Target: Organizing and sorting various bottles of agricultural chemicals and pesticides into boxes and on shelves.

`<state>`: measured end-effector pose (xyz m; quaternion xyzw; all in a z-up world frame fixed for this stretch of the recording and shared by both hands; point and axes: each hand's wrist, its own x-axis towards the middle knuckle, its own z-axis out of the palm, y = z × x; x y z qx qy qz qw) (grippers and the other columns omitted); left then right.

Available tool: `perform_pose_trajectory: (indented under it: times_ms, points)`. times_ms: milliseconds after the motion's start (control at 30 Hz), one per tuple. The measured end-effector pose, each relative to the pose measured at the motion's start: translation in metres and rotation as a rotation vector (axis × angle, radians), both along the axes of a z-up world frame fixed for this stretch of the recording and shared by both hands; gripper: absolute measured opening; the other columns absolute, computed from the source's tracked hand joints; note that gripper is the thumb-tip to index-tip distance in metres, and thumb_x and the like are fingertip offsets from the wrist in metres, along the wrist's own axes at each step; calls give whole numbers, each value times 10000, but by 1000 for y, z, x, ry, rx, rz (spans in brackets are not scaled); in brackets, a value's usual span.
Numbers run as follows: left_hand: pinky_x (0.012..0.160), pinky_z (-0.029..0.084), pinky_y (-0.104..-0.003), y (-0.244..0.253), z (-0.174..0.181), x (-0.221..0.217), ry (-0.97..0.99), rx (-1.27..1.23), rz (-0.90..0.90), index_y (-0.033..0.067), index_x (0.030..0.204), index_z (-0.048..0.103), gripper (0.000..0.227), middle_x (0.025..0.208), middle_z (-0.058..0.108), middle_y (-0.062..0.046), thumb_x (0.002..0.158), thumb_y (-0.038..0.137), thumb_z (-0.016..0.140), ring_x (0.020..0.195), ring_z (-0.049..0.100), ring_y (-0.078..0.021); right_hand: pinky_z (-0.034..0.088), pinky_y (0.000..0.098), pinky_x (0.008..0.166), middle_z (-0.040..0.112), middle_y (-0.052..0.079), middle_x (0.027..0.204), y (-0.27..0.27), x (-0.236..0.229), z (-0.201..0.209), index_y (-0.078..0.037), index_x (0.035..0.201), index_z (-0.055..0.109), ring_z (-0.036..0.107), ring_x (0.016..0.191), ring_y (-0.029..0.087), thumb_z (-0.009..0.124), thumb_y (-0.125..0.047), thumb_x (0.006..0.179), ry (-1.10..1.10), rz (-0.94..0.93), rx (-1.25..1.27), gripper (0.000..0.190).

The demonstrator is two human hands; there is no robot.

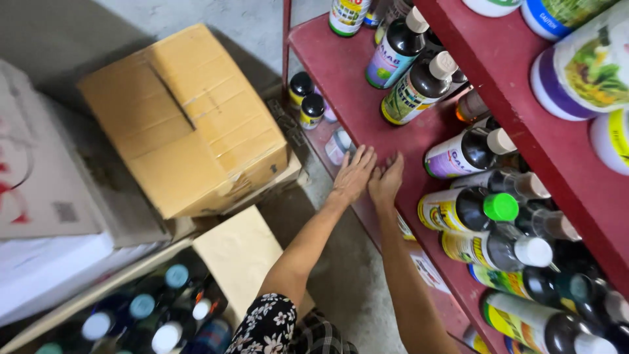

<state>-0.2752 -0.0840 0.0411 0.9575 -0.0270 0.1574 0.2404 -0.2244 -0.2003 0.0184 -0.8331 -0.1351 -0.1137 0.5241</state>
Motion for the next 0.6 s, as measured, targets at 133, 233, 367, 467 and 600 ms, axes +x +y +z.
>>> perform_pose_trajectory:
  times_ms: [133,233,367,467,600]
  points:
    - [1192,244,-562,0,34,-86,192,-139,-9,-1,1531,416,697,1652,339,-170,855,31,584,1365,399,-378,431,478,1103,516,328,1402,-17,-66,10,103,1488,364,542,1298,462,713,-13,818,-137,18,-207,764]
    - [1191,273,-535,-4,30,-168,324,-249,141,19,1467,456,786,1599,373,-162,714,-21,678,1471,333,-377,456,454,1083,563,288,1366,-25,-116,8,73,1465,410,596,1224,432,683,-17,792,31,64,-239,733]
    - [1224,284,-540,-11,24,-293,170,-246,316,23,1445,492,725,1584,404,-173,745,-26,676,1483,361,-381,484,474,1028,558,295,1346,-19,-202,7,49,1460,440,588,1211,457,684,13,779,106,169,-348,724]
    - [1263,290,-512,-26,53,-396,110,-157,499,55,1479,483,720,1617,394,-152,789,-19,676,1519,361,-366,536,440,942,554,278,1343,-19,-272,6,29,1456,428,634,1142,410,680,-13,822,269,290,-319,683]
    - [1201,217,-643,-52,72,-504,330,-137,774,25,1586,319,828,1652,214,-221,875,186,712,1523,220,-454,545,422,923,483,292,1395,-14,-342,48,58,1465,383,630,1133,390,667,33,813,322,484,-208,712]
